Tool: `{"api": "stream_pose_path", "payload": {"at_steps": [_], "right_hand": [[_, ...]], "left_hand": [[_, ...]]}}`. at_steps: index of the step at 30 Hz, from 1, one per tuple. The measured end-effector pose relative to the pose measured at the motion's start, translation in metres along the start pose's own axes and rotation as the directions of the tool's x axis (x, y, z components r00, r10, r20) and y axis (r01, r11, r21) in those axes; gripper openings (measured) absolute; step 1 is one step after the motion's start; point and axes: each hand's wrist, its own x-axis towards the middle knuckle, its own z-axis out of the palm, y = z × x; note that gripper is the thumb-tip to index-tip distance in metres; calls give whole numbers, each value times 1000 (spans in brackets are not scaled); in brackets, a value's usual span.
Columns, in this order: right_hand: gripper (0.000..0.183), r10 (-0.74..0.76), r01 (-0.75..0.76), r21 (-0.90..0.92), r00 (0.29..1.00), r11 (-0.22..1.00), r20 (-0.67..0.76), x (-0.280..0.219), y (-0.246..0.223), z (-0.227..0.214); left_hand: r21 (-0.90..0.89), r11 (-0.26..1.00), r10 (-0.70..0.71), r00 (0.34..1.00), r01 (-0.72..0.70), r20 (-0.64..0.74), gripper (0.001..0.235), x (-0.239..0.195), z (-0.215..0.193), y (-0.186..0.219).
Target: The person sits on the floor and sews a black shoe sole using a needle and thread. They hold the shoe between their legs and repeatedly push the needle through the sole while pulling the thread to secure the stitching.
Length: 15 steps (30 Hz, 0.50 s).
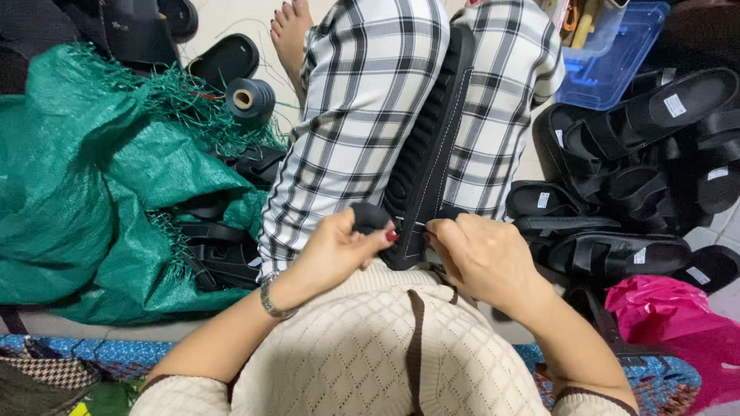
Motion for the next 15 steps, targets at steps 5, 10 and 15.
{"api": "stream_pose_path", "payload": {"at_steps": [5,10,15], "right_hand": [[22,-24,30,-86,997,996,72,-1,1,-7],[54,91,-61,-96,933,993,347,-5,-6,-91],[59,301,-343,474,939,811,164,-26,11,-50]], "left_hand": [[638,640,498,863,-429,81,36,3,1,-25],[831,427,569,820,-356,59,66,1,7,-38],[581,749,445,892,-320,-83,70,-11,-11,-13]]}}
